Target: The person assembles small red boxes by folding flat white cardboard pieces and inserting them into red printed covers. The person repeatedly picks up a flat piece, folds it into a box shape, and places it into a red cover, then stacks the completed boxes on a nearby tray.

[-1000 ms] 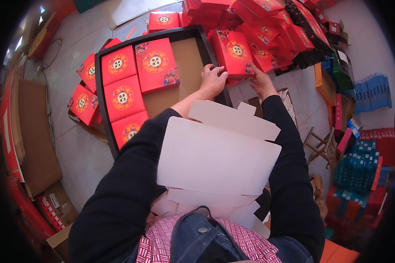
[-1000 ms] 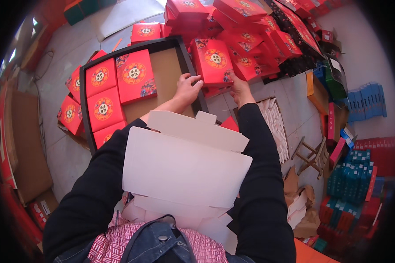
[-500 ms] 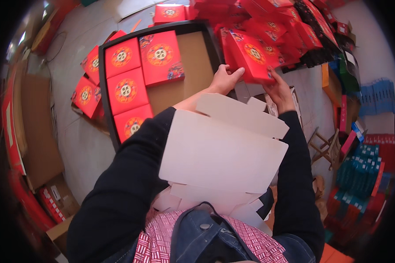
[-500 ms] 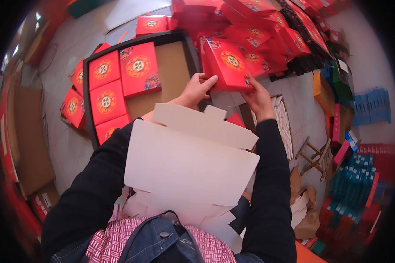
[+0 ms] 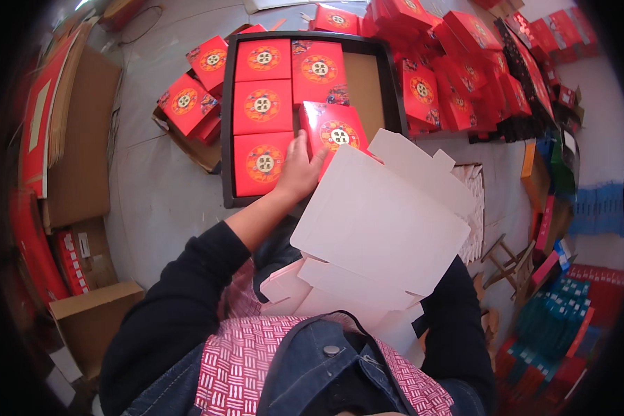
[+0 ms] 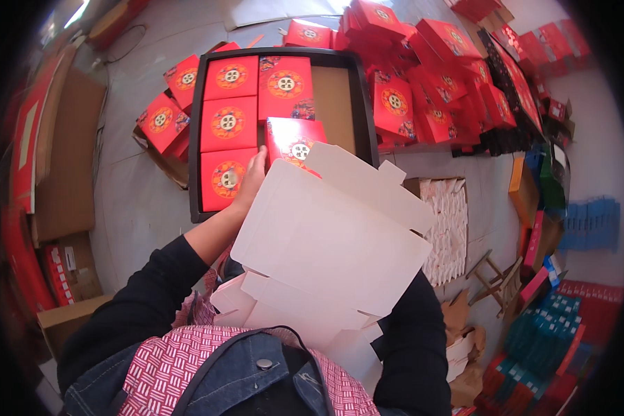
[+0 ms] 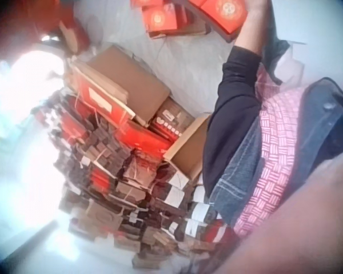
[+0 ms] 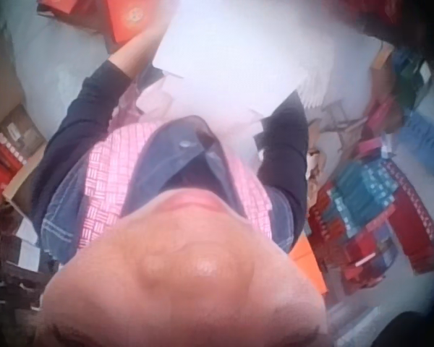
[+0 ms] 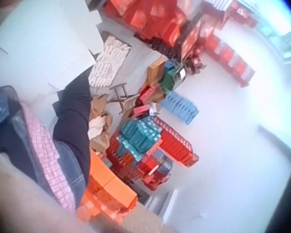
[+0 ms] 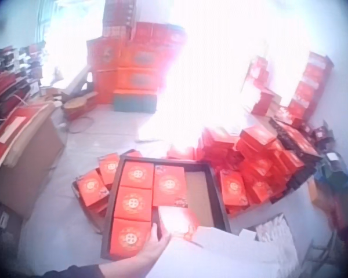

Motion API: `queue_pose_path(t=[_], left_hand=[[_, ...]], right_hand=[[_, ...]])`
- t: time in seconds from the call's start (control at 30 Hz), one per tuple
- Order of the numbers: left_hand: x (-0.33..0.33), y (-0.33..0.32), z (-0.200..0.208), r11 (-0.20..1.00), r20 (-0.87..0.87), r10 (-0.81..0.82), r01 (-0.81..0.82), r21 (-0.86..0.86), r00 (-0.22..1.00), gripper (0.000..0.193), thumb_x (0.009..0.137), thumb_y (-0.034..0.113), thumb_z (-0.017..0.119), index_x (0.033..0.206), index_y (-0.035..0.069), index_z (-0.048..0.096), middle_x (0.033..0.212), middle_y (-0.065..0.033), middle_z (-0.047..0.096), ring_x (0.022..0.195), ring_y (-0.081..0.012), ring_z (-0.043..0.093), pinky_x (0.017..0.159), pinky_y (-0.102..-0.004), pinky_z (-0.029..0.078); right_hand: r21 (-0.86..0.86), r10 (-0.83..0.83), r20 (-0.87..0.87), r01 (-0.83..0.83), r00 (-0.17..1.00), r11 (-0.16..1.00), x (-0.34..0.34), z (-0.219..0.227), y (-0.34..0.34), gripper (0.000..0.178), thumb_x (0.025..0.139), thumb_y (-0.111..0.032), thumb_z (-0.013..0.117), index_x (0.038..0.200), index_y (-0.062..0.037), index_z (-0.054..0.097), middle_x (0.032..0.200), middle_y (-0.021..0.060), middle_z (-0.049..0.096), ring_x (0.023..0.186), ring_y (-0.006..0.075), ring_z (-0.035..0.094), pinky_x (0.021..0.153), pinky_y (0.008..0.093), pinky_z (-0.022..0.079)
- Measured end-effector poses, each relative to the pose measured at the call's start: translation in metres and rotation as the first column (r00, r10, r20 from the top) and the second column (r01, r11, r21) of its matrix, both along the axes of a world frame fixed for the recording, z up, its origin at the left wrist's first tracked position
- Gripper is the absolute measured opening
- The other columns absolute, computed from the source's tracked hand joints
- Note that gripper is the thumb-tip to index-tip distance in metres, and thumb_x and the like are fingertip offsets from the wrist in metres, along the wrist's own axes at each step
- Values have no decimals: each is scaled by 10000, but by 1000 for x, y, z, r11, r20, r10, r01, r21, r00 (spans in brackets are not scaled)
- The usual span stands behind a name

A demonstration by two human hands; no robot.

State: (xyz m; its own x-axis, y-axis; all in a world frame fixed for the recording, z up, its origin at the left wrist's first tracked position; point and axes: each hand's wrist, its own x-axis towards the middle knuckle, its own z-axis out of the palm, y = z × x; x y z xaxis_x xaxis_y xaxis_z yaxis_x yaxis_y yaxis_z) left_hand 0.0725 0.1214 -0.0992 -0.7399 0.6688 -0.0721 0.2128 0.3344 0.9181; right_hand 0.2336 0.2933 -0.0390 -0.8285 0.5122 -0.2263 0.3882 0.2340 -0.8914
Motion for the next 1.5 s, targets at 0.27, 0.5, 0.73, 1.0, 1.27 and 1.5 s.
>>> queue_pose_path(t=[0.27,0.5,0.73,1.0,1.27,1.5], left_hand=[[-7,-52,-20,934,-650,-354,213,-288,672,759,760,461,697,1402,179,406,1473,-214,287,1302,-479,321,1039,-608,269],[8,-46,-35,932,-727,-346,128,-340,593,537,841,468,595,1310,213,538,1464,-150,347,1321,-470,299,1039,-646,220],[-28,-49,-5,979,-694,-190,76,-192,694,406,872,350,580,1248,198,594,1438,-131,400,1357,-393,283,1067,-633,164],[-160,-80,-51,967,-174,210,-231,-109,962,785,891,250,622,1456,-4,139,1402,-255,391,1240,-347,477,1004,-386,396],[-149,-68,-40,991,-67,114,-118,-63,991,768,889,226,633,1472,60,161,1384,-224,431,1238,-318,488,1006,-368,398],[-157,-75,-61,990,-139,72,-88,-106,988,819,824,182,705,1460,63,202,1427,-195,374,1258,-298,453,1015,-363,397]], right_hand=[[79,103,26,-104,994,991,-30,2,-33,447,937,-242,552,1308,-32,420,1213,111,544,1098,197,546,947,351,438],[121,118,55,-123,992,985,-42,-11,-40,497,941,-252,545,1343,-16,374,1256,128,516,1135,211,526,966,347,425],[185,34,52,-43,998,982,-52,-37,-39,548,944,-262,539,1378,-1,329,1299,145,488,1171,226,506,985,344,412],[286,-150,68,125,986,950,-94,-86,-3,607,949,-274,531,1418,16,278,1348,164,455,1214,243,483,1007,341,396],[-209,-82,-185,42,979,977,-199,-121,95,767,950,-295,535,1476,28,78,1463,204,312,1289,250,398,1037,320,349],[312,112,-163,-57,980,948,-213,-105,122,690,912,-258,606,1396,51,224,1334,221,451,1202,241,481,991,305,390]])
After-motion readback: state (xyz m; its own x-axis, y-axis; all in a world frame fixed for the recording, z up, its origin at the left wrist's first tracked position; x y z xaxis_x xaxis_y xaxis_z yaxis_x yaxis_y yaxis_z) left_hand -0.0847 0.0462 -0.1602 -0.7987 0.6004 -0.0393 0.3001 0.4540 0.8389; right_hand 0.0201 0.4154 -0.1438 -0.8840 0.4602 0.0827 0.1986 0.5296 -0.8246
